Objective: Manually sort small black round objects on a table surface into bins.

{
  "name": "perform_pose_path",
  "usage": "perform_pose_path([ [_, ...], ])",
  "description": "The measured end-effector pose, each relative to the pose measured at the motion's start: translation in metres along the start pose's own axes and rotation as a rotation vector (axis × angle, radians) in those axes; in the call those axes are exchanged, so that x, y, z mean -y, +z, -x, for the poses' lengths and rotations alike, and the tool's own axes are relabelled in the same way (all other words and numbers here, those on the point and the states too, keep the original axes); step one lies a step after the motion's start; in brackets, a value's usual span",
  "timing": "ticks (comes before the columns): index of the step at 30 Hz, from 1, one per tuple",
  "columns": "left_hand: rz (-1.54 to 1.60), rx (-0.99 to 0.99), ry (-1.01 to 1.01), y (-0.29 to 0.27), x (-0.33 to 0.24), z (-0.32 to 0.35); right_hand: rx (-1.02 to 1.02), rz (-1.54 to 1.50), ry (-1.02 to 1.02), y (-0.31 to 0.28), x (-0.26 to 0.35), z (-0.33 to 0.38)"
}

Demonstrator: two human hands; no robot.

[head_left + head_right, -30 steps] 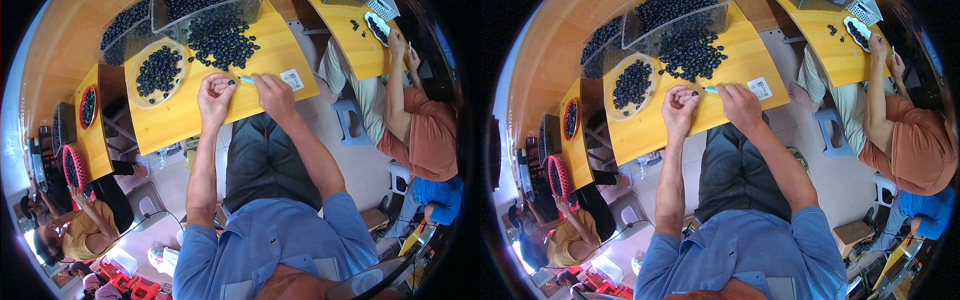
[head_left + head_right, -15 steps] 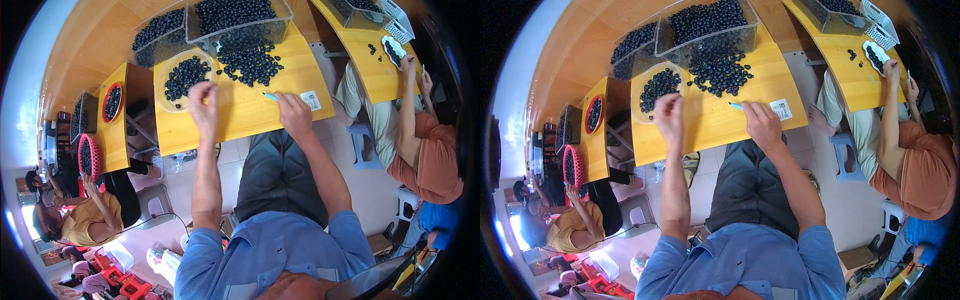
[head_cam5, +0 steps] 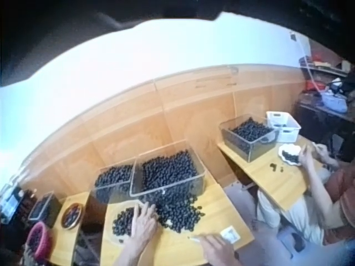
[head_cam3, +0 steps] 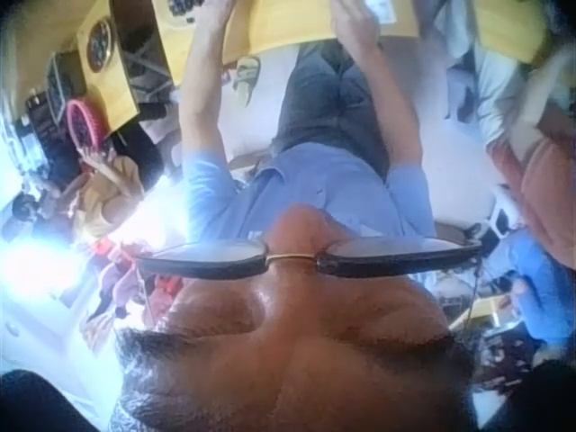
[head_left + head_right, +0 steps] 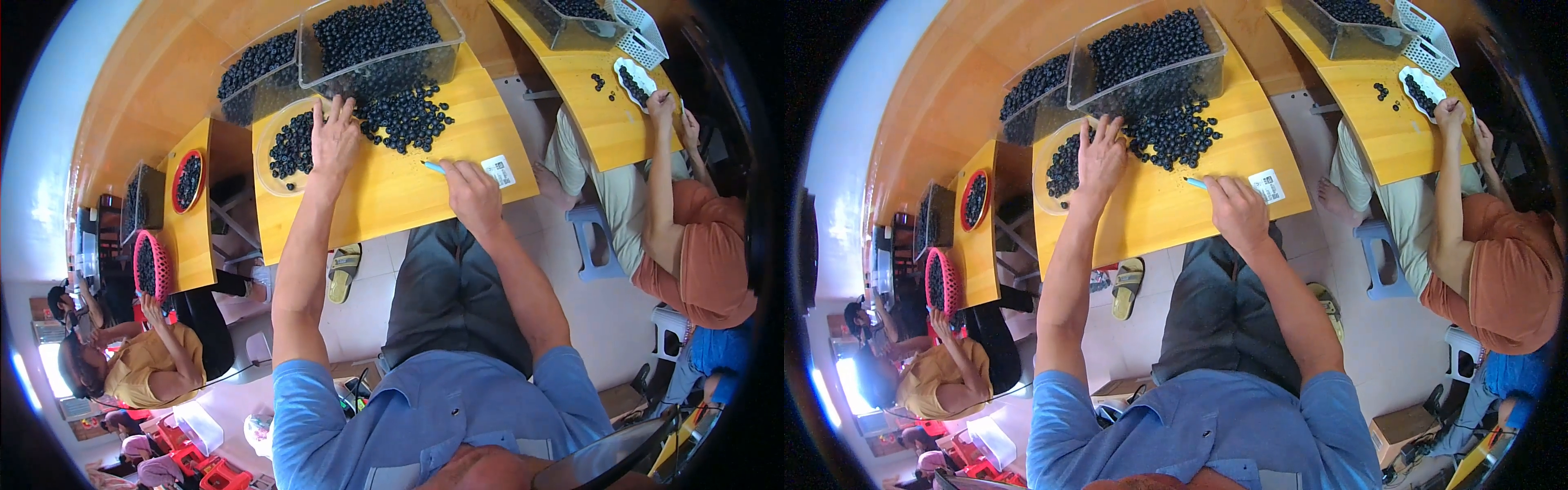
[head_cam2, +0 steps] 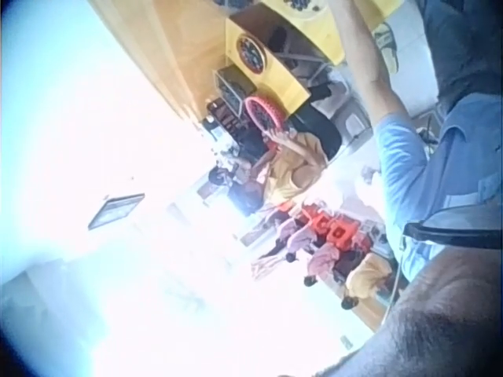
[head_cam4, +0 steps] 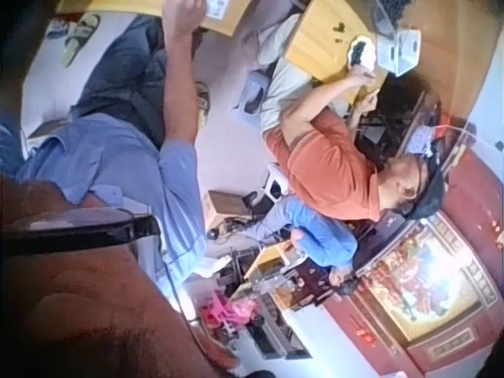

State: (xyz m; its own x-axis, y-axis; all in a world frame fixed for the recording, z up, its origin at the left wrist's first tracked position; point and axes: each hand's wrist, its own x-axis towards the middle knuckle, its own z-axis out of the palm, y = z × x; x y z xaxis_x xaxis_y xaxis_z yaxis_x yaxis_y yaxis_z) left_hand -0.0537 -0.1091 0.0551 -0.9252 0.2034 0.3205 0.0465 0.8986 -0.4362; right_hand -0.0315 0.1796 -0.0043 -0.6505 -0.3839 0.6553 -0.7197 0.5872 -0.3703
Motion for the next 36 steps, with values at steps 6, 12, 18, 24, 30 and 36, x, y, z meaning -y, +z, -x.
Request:
perform_pose_path([
  [6,-0.045,0.147,0.04,0.006,-0.006,-0.002,-0.009,-0.014,0.001,-0.003,0.0,0.0],
  [12,-0.026,0.076,0.019,0.003,-0.01,0.005,0.003,-0.016,0.006,-0.004,-0.002,-0.001],
  [18,-0.128,0.236,0.127,-0.015,-0.004,0.0,-0.013,-0.021,0.002,-0.002,-0.002,-0.002],
  [24,-0.091,0.19,0.134,-0.008,0.0,0.001,0.0,-0.016,0.007,-0.004,0.002,-0.002],
  [30,-0.037,0.178,0.136,-0.023,-0.016,0.004,-0.002,-0.065,0.035,-0.007,0.001,0.0],
  [36,1.219,0.04,-0.534,-0.038,-0.076,0.038,0.004,-0.045,0.027,-0.003,0.0,0.001],
])
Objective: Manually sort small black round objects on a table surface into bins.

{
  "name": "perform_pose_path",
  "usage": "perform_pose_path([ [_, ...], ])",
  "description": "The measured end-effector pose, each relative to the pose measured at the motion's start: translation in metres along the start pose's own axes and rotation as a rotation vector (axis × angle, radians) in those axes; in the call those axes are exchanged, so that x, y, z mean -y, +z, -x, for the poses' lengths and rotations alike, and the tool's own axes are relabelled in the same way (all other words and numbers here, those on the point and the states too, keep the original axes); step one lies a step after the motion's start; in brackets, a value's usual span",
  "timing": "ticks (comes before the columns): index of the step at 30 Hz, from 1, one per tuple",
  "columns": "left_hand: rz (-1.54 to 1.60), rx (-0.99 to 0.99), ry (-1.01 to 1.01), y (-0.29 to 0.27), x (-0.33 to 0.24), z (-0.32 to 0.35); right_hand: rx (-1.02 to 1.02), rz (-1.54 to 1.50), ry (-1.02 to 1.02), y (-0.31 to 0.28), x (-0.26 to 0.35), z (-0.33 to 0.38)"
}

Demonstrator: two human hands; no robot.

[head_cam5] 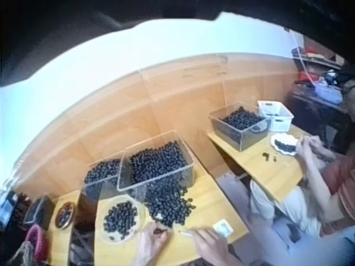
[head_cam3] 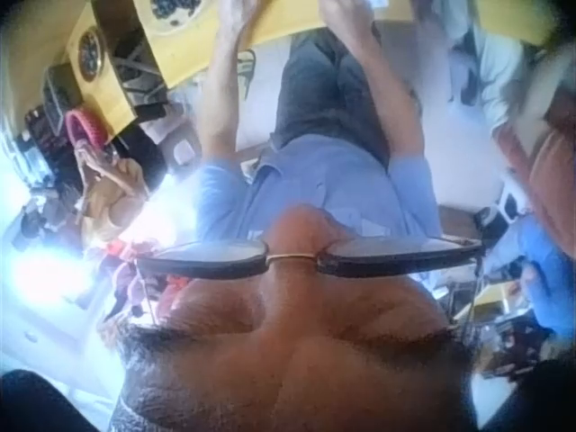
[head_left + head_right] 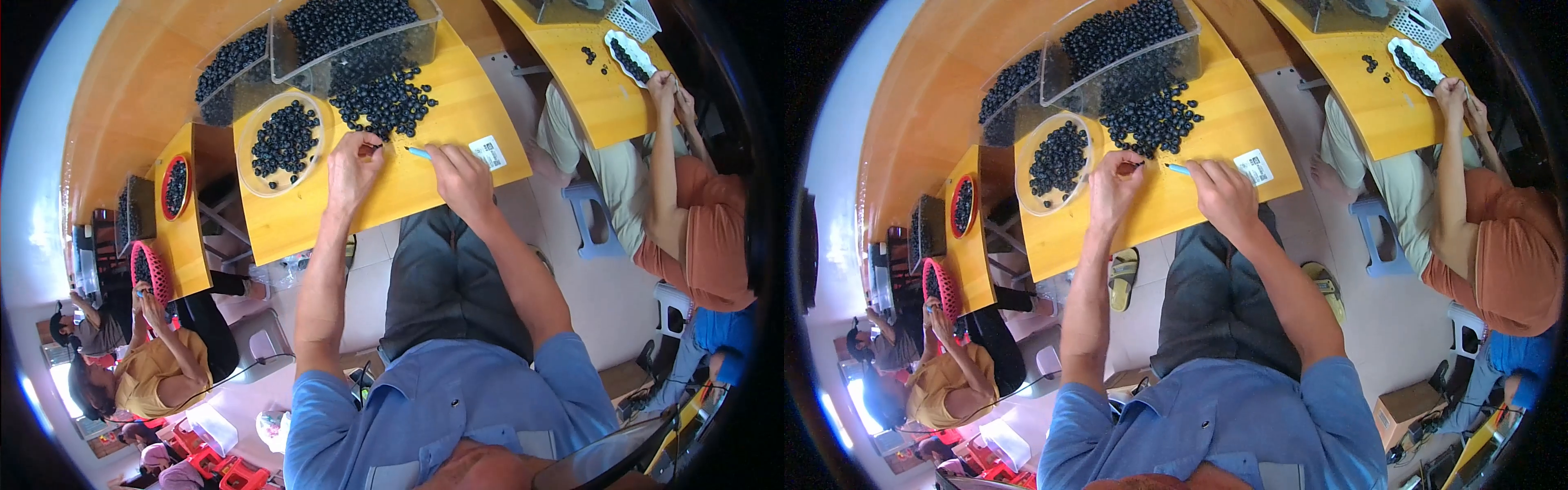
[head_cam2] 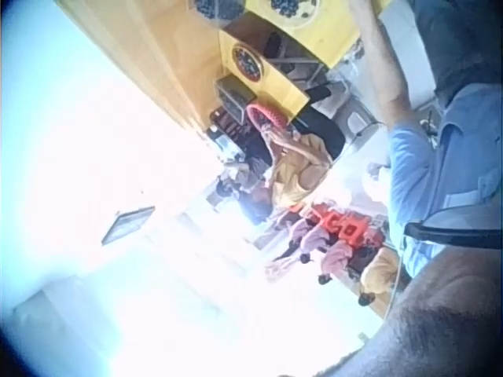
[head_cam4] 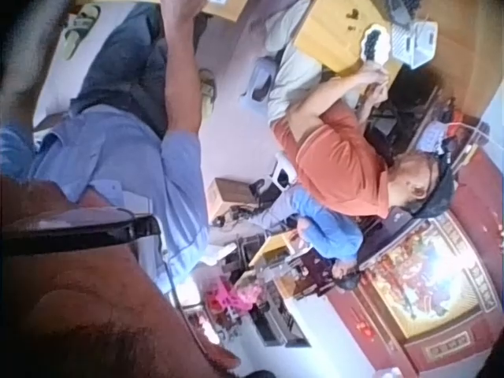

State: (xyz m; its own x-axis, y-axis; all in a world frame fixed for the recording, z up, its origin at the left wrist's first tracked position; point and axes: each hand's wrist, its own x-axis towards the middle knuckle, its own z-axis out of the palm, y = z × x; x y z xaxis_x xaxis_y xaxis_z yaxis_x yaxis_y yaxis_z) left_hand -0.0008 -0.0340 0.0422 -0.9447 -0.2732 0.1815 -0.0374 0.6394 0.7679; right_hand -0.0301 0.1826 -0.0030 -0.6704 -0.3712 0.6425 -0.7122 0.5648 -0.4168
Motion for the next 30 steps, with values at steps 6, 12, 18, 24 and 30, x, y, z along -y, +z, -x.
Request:
perform_pose_path([
  [6,0.238,-0.074,0.036,0.031,0.021,0.026,0.015,0.012,-0.001,0.001,-0.002,-0.001],
  [12,0.549,-0.045,-0.218,0.033,0.019,0.03,0.001,0.004,-0.001,0.0,0.0,-0.002],
  [18,0.665,-0.051,-0.205,0.041,0.013,0.032,-0.007,0.008,-0.016,-0.001,0.002,-0.004],
  [24,0.714,-0.03,-0.219,0.044,0.013,0.035,-0.004,0.025,-0.015,0.002,-0.001,-0.002],
  [30,0.702,-0.087,-0.182,0.044,0.016,0.037,-0.002,0.035,-0.019,0.004,-0.002,0.0],
])
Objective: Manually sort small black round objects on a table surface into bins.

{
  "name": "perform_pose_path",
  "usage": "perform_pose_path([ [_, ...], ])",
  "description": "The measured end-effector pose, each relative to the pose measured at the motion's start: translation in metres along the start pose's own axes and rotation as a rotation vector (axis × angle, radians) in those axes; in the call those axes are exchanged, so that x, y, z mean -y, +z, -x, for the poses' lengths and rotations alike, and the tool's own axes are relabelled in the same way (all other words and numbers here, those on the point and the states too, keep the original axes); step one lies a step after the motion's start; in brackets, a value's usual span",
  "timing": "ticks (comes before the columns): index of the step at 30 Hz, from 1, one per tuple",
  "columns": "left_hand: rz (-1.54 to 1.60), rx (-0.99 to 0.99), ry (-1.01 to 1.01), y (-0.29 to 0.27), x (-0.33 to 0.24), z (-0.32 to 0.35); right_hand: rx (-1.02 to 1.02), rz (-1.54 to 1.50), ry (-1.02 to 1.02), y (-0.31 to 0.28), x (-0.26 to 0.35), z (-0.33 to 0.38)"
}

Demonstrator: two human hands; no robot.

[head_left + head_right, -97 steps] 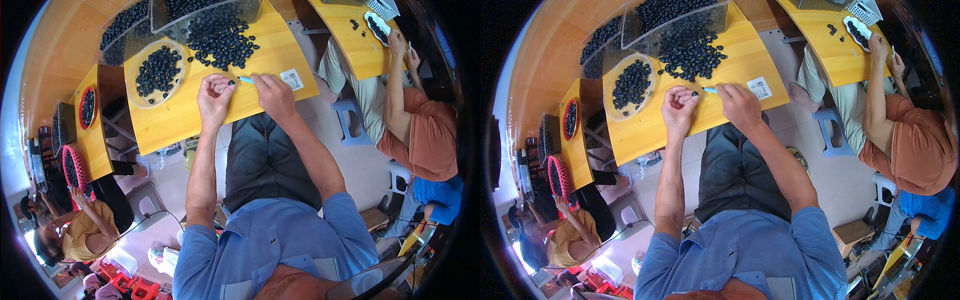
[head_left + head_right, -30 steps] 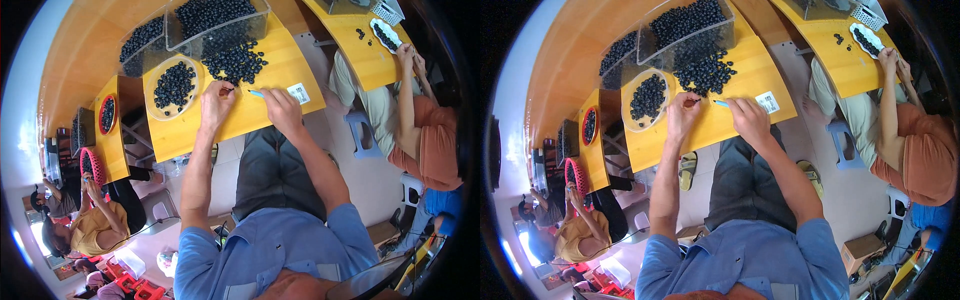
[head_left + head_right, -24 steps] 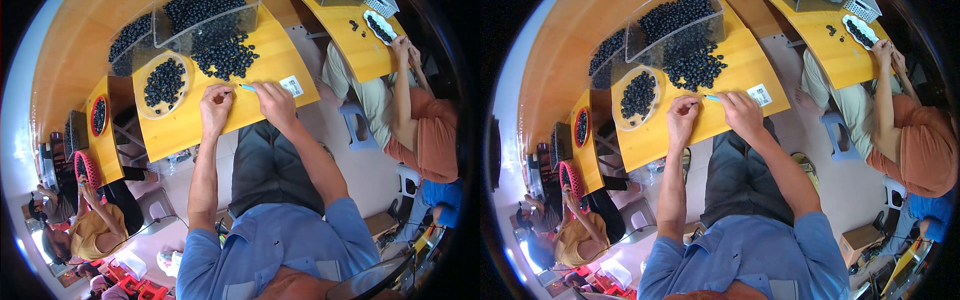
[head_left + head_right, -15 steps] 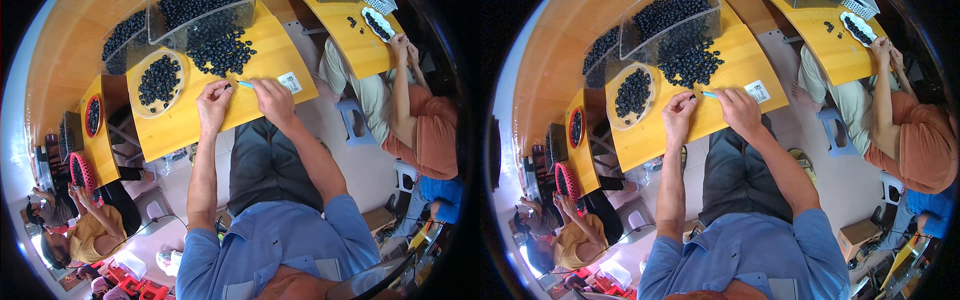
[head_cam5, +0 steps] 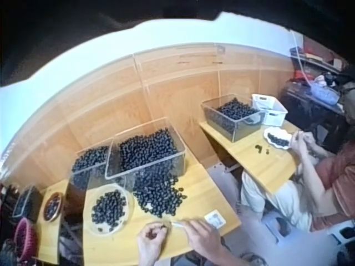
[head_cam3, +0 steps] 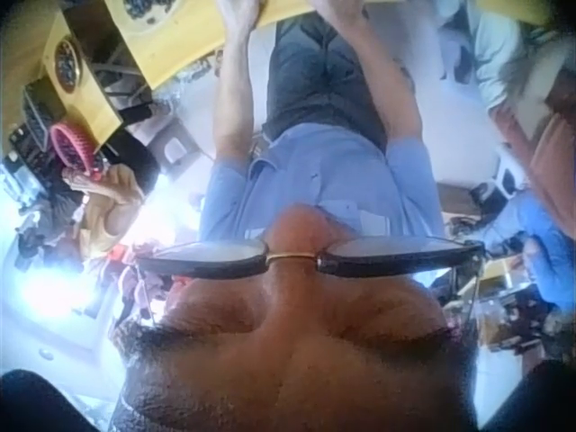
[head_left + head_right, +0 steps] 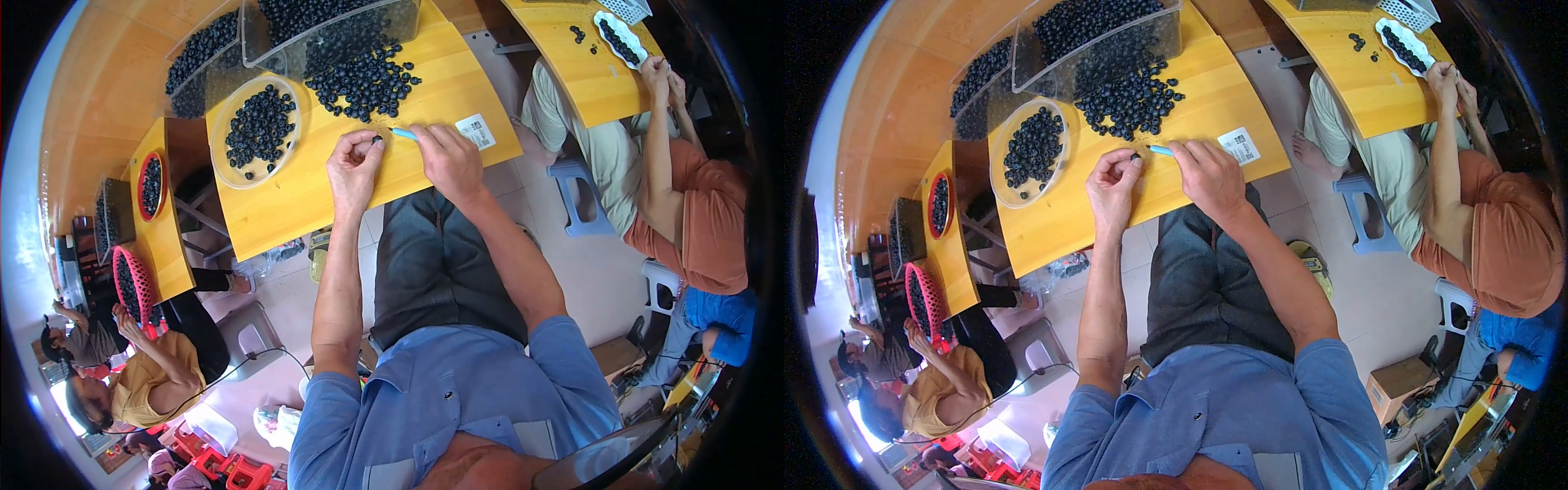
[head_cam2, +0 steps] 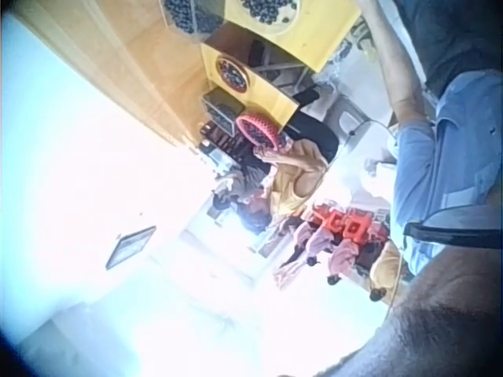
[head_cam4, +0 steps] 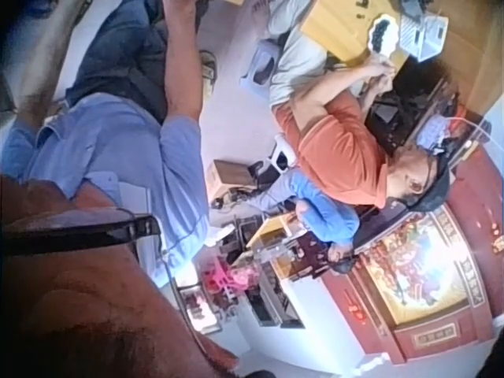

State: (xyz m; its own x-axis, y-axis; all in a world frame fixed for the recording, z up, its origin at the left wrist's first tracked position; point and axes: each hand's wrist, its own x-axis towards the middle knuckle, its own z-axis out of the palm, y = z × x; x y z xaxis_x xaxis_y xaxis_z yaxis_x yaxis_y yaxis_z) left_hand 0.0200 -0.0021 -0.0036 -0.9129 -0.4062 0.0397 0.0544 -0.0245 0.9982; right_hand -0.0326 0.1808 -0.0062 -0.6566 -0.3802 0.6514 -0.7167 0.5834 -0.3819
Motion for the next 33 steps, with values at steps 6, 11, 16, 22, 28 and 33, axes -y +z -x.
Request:
perform_pose_path([
  [6,-0.054,0.006,0.024,-0.0015,0.0011,0.0009,0.0,-0.002,0.0,-0.0025,0.001,0.0002],
  [11,0.004,0.02,0.005,0.0008,-0.0015,0.0021,0.017,-0.021,0.015,-0.0044,0.0016,0.0005],
  [16,-0.059,0.032,0.032,0.0009,-0.0017,0.0041,0.007,-0.022,0.002,-0.0029,0.0006,0.0008],
  [22,-0.044,0.031,0.049,-0.0003,0.0039,0.0027,0.018,-0.032,-0.004,-0.0036,0.0,0.0017],
  [28,-0.122,0.043,0.037,-0.0011,0.0014,0.0043,-0.021,-0.063,-0.035,-0.0025,-0.0006,0.0016],
  [33,-0.109,0.002,0.083,0.0042,-0.0049,0.0046,0.002,-0.065,-0.039,-0.0035,-0.0007,0.0026],
])
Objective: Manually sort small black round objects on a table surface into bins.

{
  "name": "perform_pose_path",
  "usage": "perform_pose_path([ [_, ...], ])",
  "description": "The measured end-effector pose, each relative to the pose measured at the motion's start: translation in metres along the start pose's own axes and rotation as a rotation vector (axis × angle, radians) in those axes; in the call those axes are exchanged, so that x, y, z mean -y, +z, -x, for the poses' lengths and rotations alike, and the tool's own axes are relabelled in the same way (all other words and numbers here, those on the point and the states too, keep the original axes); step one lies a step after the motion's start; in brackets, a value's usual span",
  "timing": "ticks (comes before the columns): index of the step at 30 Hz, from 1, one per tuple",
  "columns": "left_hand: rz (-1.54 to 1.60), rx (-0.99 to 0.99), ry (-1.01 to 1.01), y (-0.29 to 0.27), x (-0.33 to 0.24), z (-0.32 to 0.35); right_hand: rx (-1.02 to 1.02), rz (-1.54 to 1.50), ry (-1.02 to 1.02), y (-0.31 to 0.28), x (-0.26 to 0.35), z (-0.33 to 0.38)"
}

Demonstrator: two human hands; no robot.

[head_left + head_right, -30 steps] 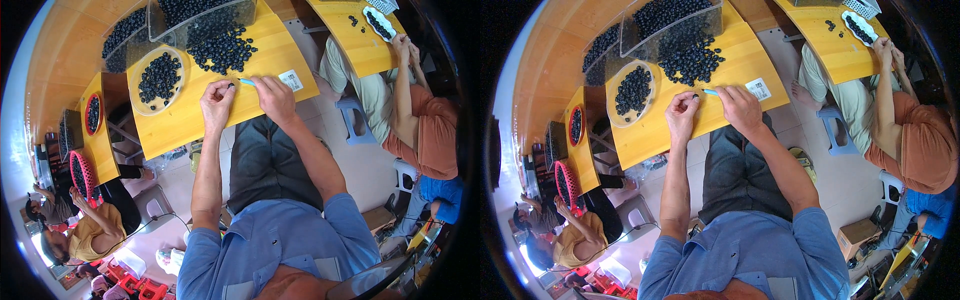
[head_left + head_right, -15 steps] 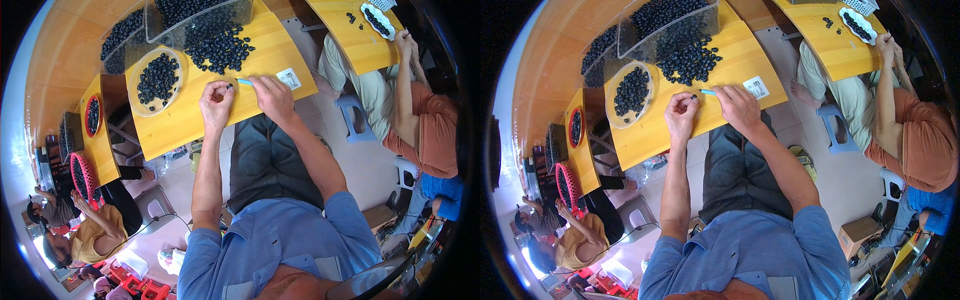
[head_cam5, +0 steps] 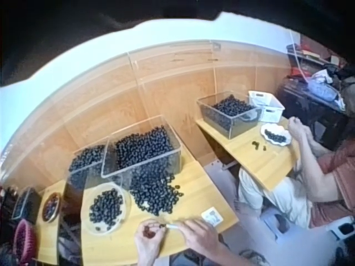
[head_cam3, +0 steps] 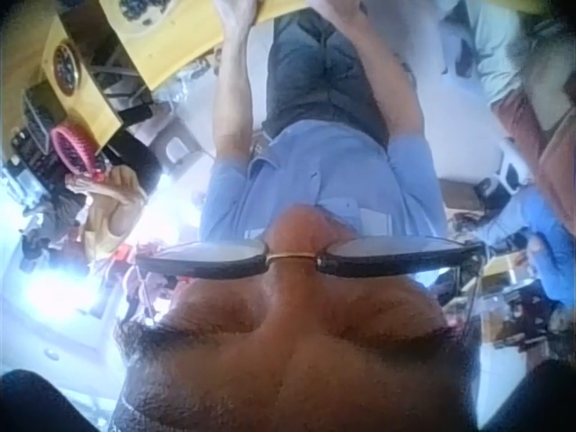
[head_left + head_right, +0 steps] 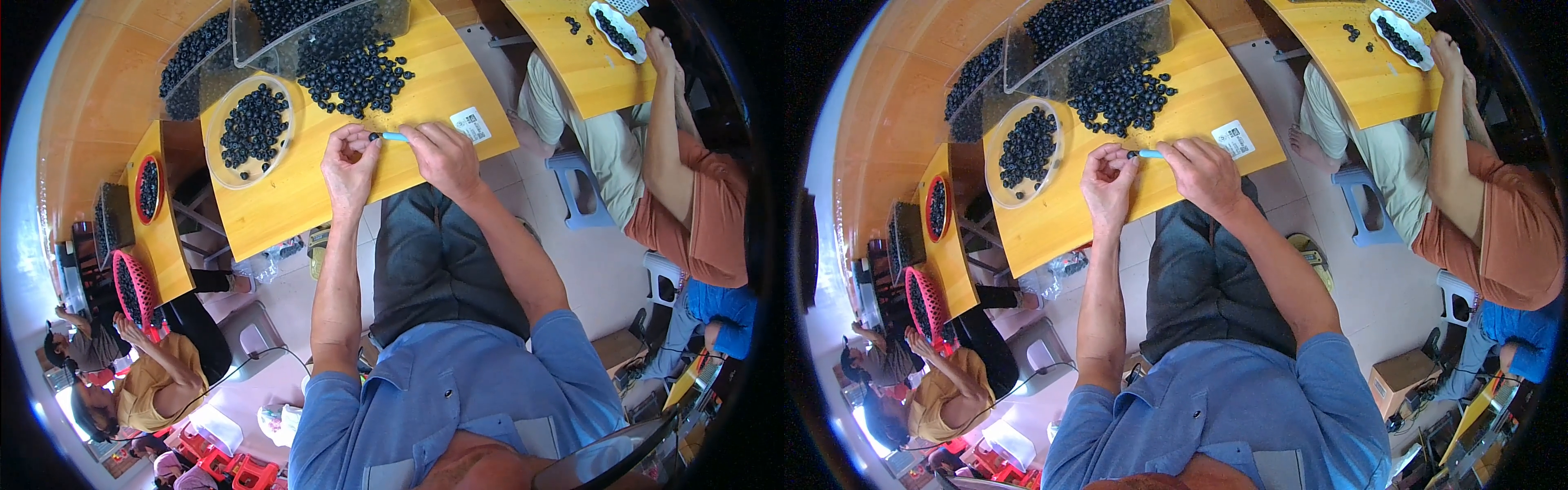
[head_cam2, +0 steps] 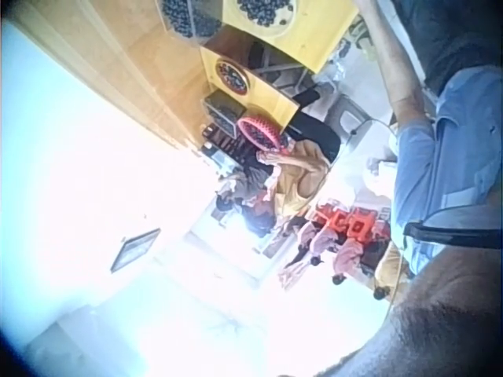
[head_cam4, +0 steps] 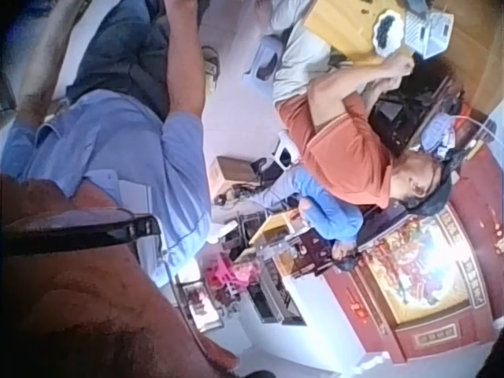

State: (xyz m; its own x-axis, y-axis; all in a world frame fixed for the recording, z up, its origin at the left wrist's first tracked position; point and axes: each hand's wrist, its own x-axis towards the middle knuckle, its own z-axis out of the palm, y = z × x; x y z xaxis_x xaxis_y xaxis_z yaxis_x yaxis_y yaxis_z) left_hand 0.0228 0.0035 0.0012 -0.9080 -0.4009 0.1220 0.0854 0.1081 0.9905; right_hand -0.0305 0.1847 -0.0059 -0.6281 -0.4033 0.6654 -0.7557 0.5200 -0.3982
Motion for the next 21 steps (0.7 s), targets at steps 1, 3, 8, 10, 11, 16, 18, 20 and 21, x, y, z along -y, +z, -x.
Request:
perform_pose_path([
  [1,-0.007,0.008,-0.015,-0.0003,-0.0005,0.0002,0.007,0.0,0.001,-0.0004,0.0002,0.0],
  [3,-0.017,0.009,-0.017,0.0001,-0.0013,0.0005,0.006,-0.009,-0.004,-0.0002,0.0006,-0.0001],
  [8,-0.007,0.024,0.0,0.0004,0.0028,0.0006,0.012,-0.021,-0.02,-0.0014,0.0014,-0.0008],
  [10,-0.015,0.03,0.008,0.0002,0.0036,0.0008,0.024,-0.013,-0.02,-0.0006,0.001,-0.0003],
  [11,-0.015,0.03,0.007,0.0001,0.0038,0.0009,0.025,-0.013,-0.02,-0.0006,0.001,-0.0003],
  [16,-0.091,0.019,0.004,-0.0009,0.002,0.0016,0.015,0.001,-0.036,0.0015,-0.0001,0.0011],
  [18,-0.085,0.016,-0.005,-0.0004,0.0007,0.0021,0.019,0.003,-0.04,0.0013,-0.0008,0.0014],
  [20,-0.078,0.011,-0.014,-0.0005,0.001,0.0025,0.022,0.005,-0.045,0.0008,-0.001,0.0014],
  [21,-0.077,0.011,-0.012,-0.0004,0.0012,0.0023,0.031,0.005,-0.041,0.0004,-0.0011,0.0013],
])
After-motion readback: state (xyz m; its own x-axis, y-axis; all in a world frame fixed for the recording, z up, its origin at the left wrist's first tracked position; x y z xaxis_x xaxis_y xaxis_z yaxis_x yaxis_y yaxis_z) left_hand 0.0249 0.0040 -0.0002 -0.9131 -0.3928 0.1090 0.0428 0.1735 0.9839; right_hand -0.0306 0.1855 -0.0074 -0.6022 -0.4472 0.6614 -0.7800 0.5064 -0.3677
